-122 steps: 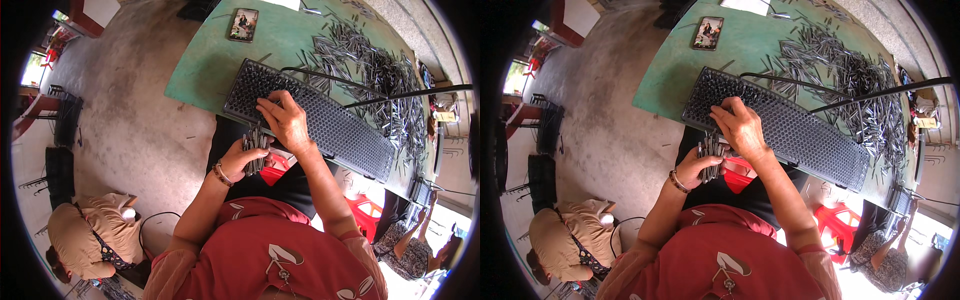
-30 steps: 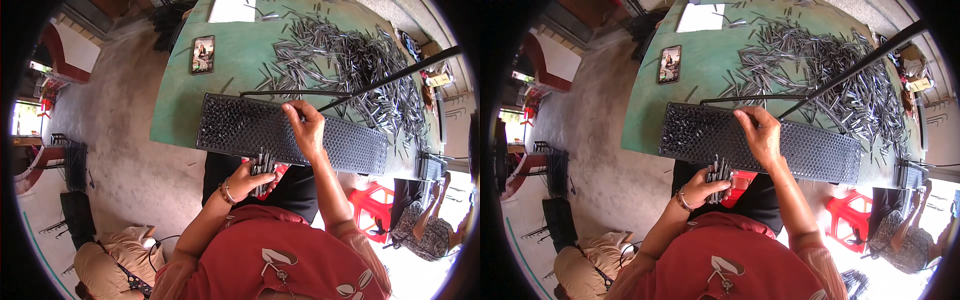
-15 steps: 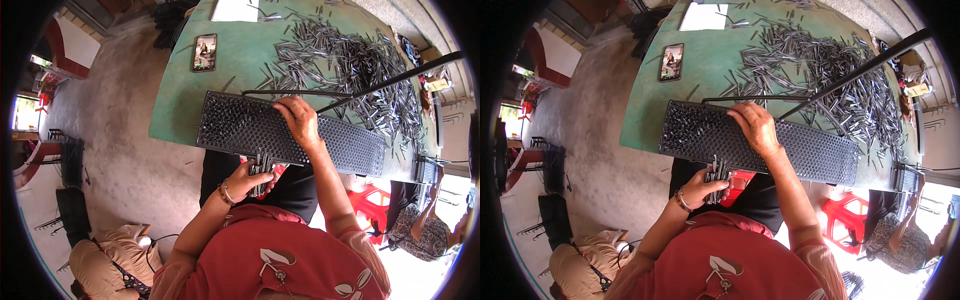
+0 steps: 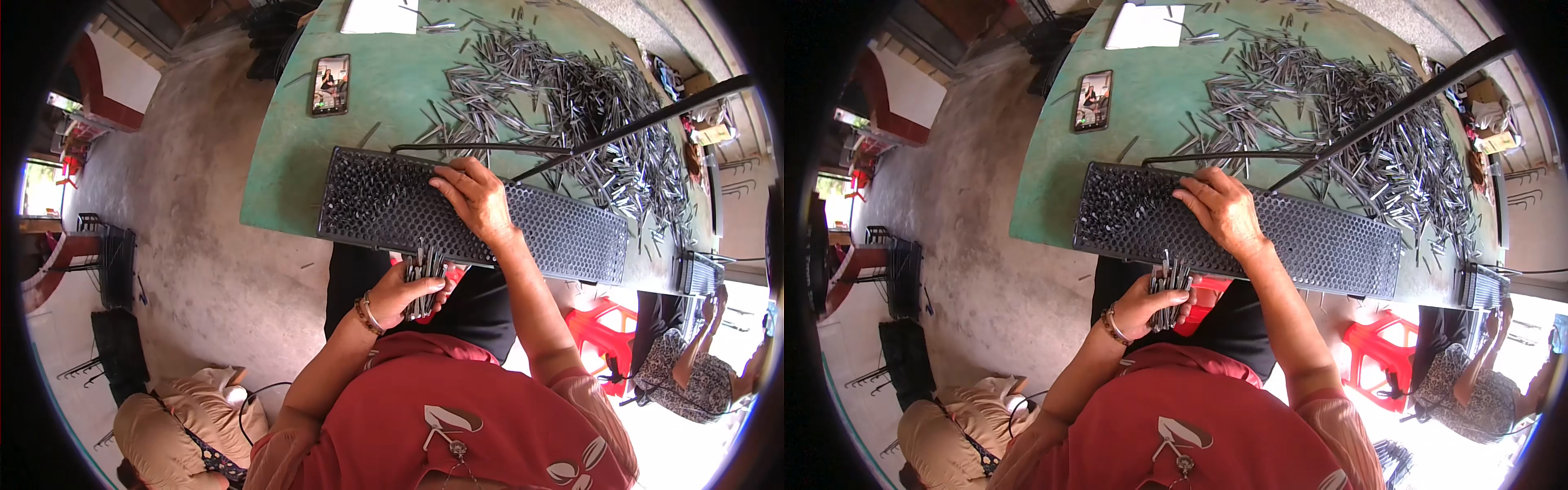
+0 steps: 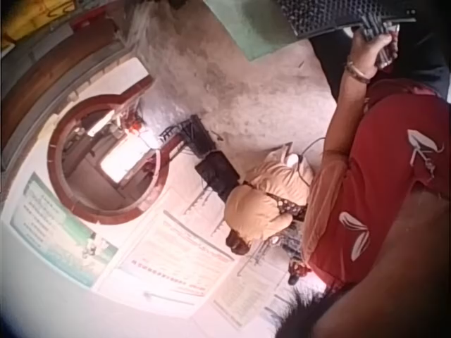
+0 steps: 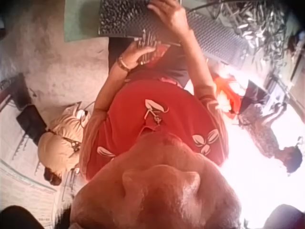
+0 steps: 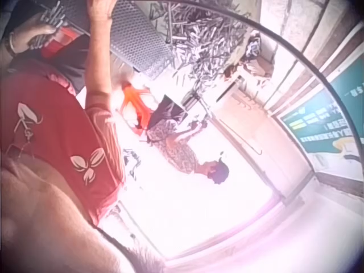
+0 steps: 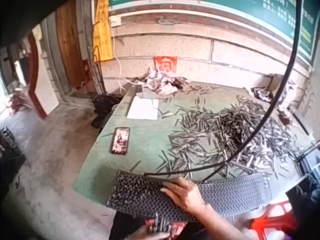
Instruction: Inserting small metal pins into a perforated grid template at a workbench.
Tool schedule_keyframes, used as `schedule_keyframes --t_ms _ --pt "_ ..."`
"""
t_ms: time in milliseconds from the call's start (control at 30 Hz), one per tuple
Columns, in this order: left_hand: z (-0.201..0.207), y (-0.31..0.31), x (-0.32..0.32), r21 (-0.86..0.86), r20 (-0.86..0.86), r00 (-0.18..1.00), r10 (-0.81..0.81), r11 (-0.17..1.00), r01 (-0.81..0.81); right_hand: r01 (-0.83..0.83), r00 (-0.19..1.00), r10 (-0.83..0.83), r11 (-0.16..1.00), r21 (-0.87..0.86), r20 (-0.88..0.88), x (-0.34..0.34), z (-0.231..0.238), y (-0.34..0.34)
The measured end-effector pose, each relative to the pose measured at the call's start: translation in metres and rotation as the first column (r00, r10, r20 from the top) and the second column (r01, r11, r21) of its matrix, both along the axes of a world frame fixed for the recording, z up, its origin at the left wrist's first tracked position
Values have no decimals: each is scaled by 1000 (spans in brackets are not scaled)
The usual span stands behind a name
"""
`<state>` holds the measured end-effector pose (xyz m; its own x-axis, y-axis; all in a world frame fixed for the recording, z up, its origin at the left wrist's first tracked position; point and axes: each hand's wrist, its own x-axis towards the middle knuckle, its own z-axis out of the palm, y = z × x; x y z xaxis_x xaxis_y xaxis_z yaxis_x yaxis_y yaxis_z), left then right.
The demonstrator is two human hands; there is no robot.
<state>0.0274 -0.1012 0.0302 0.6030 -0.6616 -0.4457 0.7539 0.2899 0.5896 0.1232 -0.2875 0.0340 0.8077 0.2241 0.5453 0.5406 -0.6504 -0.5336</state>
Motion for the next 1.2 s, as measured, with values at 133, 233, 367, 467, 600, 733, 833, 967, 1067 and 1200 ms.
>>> schedule_keyframes --t_ms 133,233,367,467,600,733,833,967,1067,1200 --pt "2 -1 -1 5 -6 1000 1 1000 -1 20 999 -18 999 48 -45 -2 -3 2" --pt "3 -2 -2 -5 -11 1000 13 1000 -13 98 995 -95 991 90 -33 -4 -6 3" --pt "0 -5 -5 -35 -14 999 40 999 -40 160 987 -159 984 76 -17 -6 -5 6" --pt "3 -5 -2 -21 -101 993 57 998 -60 193 981 -193 981 31 11 -6 -4 7" --pt "-6 -4 -3 -37 -112 989 98 994 -103 197 980 -196 980 -40 39 -5 2 10" --pt "-14 -4 -6 -55 -124 988 88 994 -95 190 980 -179 973 -132 90 -6 2 9" --pt "-14 -3 -6 -35 -138 988 75 996 -81 193 981 -184 969 -156 67 -7 -2 8" --pt "-9 -1 -6 -9 -79 994 79 997 -80 188 981 -185 981 37 -63 -16 3 9" --pt "1 -3 -1 13 18 997 81 997 -81 77 934 1 976 205 -357 -31 21 1" --pt "11 0 3 15 148 989 -8 1000 6 -45 671 358 894 447 -649 -50 31 5"
